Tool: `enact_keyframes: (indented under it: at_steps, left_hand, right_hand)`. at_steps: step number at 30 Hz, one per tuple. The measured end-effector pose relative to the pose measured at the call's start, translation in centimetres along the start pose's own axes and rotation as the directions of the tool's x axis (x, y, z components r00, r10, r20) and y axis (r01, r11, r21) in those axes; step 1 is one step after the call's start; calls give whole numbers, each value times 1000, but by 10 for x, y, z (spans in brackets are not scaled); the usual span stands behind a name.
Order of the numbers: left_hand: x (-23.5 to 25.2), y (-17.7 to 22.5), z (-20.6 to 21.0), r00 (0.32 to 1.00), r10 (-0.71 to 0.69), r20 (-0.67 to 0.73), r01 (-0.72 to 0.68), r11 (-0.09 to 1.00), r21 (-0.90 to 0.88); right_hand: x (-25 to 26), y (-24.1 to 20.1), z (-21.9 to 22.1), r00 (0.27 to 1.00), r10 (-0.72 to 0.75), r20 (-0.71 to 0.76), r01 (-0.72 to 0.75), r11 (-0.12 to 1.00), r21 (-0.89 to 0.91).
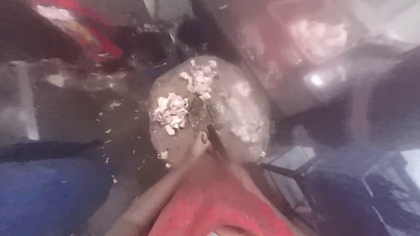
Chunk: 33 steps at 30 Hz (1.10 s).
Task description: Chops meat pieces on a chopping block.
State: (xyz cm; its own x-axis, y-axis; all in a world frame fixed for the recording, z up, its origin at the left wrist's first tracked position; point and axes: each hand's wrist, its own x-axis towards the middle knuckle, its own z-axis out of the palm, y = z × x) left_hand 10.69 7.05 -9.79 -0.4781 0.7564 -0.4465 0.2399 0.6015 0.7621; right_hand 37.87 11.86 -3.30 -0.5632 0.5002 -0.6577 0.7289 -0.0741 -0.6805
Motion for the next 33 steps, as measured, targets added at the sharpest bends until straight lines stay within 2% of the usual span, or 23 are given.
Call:
enact_keyframes:
  at_steps: [3,5,7,9,12,14,16,18,21,23,25,27,28,30,32,33]
  left_hand:
    - [-7,3,-4,1000,-6,-12,7,997,75]
    - [-28,19,-19,1000,-1,17,0,998,62]
    - [-33,12,-17,997,84,-3,-84,996,-5]
    - [-26,11,-11,998,66,-18,-67,997,-27]
    - [-17,1,-2,999,9,-40,-9,1000,5]
    - [-19,6,-14,993,32,-112,-36,999,-39]
    - [-43,7,-30,983,-7,-183,11,1000,25]
    - [-46,8,-42,970,-52,-238,54,999,1]
    - [-43,-5,-43,963,-78,-258,46,991,-126]
    - [-38,-12,-44,962,-52,-267,14,990,-143]
    - [-44,-24,-41,963,-38,-267,0,990,-141]
    - [-52,-19,-44,962,-44,-268,10,991,-130]
    - [-54,-18,-44,964,-34,-266,-1,991,-132]
    - [-55,-24,-42,967,-26,-255,-3,994,-113]
    - [-60,-28,-47,980,-46,-192,36,998,-55]
    - [-64,-31,-50,989,-65,-134,65,998,0]
  right_hand:
    - [-6,-41,-4,995,-25,-92,20,998,-52]
    - [-14,-76,-4,975,-152,-164,158,987,23]
    - [-13,-98,1,941,-266,-211,295,948,118]
    - [8,-89,8,957,-249,-145,260,964,59]
    - [46,-52,17,993,-111,-34,108,989,-100]
    - [41,-58,4,988,-133,-76,120,981,-153]
    - [15,-51,6,975,-154,-162,132,981,-139]
    - [6,-44,-4,967,-118,-227,88,987,-136]
    - [12,-30,-24,983,-18,-184,-29,968,-249]
    - [6,-48,-31,987,-50,-155,12,972,-235]
    - [-13,-64,-21,976,-178,-122,159,976,-149]
    - [-15,-74,-14,964,-251,-90,235,959,-160]
    - [-7,-71,-13,967,-243,-75,220,949,-227]
    - [18,-56,-14,991,-135,-3,127,944,-304]
    - [33,-51,-17,998,-50,27,56,952,-300]
    - [30,-59,-21,998,-55,18,58,942,-329]
